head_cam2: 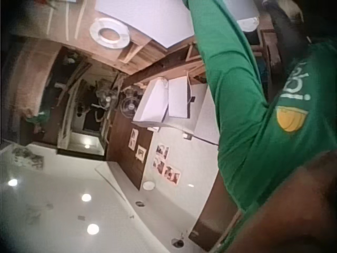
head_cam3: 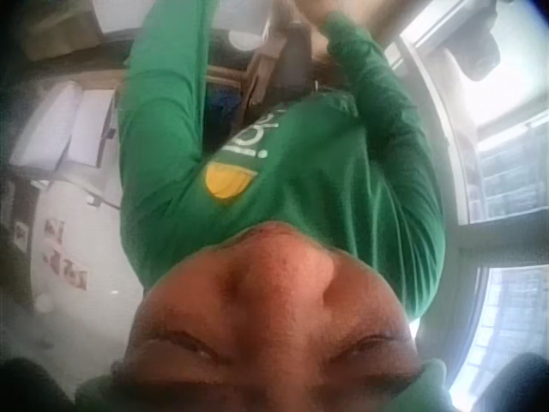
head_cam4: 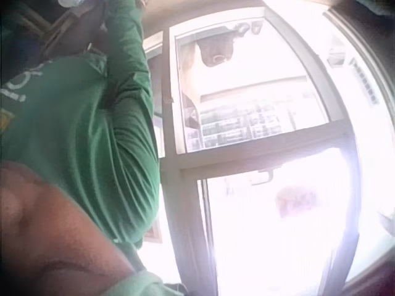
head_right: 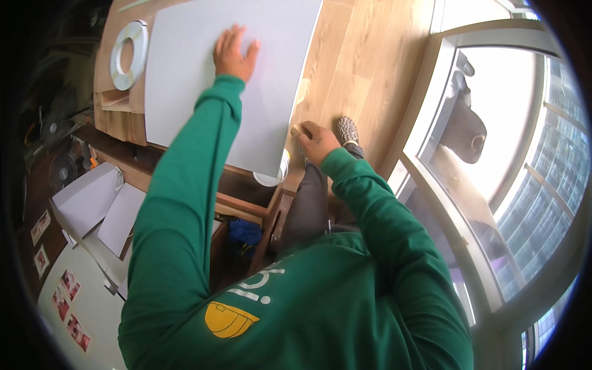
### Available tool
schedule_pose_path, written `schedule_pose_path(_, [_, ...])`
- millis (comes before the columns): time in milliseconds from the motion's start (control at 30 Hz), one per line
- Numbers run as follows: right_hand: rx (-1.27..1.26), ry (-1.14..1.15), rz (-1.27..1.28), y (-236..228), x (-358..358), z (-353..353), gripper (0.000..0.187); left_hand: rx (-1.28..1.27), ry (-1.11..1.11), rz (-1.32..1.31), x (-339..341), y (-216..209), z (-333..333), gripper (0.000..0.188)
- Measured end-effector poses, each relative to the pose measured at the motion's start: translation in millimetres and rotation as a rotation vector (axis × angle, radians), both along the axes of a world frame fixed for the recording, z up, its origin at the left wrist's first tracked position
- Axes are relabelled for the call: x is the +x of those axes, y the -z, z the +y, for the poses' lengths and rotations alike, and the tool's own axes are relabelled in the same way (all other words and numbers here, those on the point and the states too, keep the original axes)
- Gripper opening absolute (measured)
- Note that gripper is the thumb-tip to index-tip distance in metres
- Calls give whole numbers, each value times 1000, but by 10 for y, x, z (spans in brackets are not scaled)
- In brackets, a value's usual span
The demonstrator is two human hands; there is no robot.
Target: The person applies glue to the edge of a white panel, attaches a strip, and then uses a hammer to secure parts of a wooden structure.
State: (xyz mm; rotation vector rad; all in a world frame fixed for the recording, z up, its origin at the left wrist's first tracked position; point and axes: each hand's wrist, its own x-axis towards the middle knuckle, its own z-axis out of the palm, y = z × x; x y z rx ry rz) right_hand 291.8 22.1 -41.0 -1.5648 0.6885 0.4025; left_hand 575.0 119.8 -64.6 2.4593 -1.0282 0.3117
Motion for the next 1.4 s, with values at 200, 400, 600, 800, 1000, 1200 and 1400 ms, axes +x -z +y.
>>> schedule_pose_path(200, [-46, -86, 9, -18, -26, 72, 44, 206, -77, -55, 31, 193, -235, 63])
schedule_pose_path(400, [-118, -149, -67, -39, 87, 40, 33, 231, -68, -62, 47, 77, -254, 63])
schedule_pose_path(600, [-141, -164, -90, -16, 125, -19, 27, 239, -73, -40, 5, 133, -284, 62])
schedule_pose_path(800, [-177, -163, -78, -47, 274, -144, 25, 232, -63, -73, 13, 164, -259, 62])
schedule_pose_path(1000, [-180, -155, -92, -54, 288, -166, 24, 264, -76, -89, 23, 183, -258, 61])
schedule_pose_path(1200, [-197, -140, -106, -65, 279, -132, 23, 291, -82, -64, 38, 186, -241, 62])
schedule_pose_path(1400, [-222, -126, -77, -18, 514, -401, 27, 333, -84, -28, 49, 179, -273, 63])
